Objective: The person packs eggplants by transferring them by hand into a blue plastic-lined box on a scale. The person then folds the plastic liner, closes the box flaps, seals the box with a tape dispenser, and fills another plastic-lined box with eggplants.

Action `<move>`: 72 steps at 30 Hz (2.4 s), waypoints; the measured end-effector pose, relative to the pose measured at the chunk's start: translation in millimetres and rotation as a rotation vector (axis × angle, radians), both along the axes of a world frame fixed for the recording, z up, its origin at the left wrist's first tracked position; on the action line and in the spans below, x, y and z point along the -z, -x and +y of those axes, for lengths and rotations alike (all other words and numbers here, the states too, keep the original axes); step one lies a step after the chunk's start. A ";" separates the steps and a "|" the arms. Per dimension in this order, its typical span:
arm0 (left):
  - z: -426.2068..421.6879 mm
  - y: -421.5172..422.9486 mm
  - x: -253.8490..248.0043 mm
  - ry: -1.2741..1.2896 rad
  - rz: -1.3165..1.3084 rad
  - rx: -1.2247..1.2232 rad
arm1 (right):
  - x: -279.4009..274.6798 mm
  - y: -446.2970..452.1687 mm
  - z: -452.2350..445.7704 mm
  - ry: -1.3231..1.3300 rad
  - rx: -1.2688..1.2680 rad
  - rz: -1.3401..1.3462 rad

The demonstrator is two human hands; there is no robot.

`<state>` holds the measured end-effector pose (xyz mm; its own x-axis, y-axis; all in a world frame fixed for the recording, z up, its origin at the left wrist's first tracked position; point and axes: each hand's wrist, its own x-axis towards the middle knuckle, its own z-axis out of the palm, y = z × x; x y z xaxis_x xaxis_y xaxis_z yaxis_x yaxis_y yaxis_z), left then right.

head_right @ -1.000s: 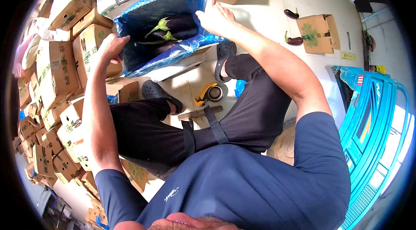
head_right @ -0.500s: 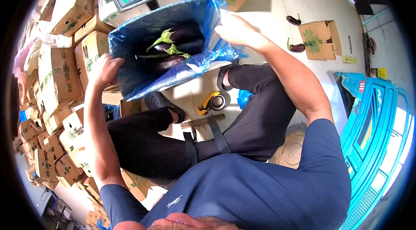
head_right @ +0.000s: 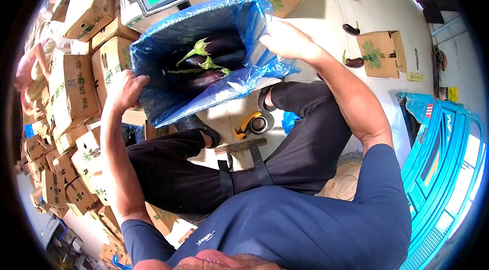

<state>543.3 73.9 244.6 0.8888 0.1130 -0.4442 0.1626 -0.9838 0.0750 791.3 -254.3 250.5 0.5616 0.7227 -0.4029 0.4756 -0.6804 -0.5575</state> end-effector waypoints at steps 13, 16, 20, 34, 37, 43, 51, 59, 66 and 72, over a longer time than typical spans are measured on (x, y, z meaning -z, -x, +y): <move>15.5 9.5 19.4 -0.073 -0.145 0.167 | 4.7 -2.7 2.8 -0.050 -0.065 0.002; 15.0 5.4 15.5 -0.039 -0.043 0.112 | 13.0 -2.3 3.5 -0.088 -0.089 -0.098; 15.4 0.8 14.4 0.058 0.067 -0.023 | 6.3 -1.4 7.8 0.027 -0.055 0.001; 13.9 2.3 14.7 -0.091 -0.001 0.140 | 13.7 -1.1 10.5 -0.035 -0.097 -0.065; 19.8 6.4 24.4 -0.138 -0.076 0.225 | 19.0 -2.8 8.9 -0.046 -0.100 -0.087; 18.7 -2.1 21.1 -0.011 0.053 0.081 | 29.0 -1.8 9.5 -0.041 -0.128 -0.115; 23.9 -11.4 44.5 0.410 0.159 -0.577 | 72.0 -17.9 22.8 -0.014 -0.198 -0.102; 36.0 2.9 -21.5 0.219 -0.157 -0.839 | 1.0 -44.9 4.1 -0.145 0.234 -0.187; 30.3 6.4 -26.6 0.258 -0.380 -0.880 | -1.1 -55.3 4.5 -0.266 0.328 -0.059; 16.5 -1.2 -26.9 0.254 -0.632 -0.729 | 13.2 -51.0 25.6 -0.361 0.191 -0.186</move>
<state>544.5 90.4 271.4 0.7213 0.6926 -0.0003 0.5784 -0.6021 0.5505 842.2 -228.8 237.2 0.7379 0.6745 -0.0232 0.4749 -0.5433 -0.6923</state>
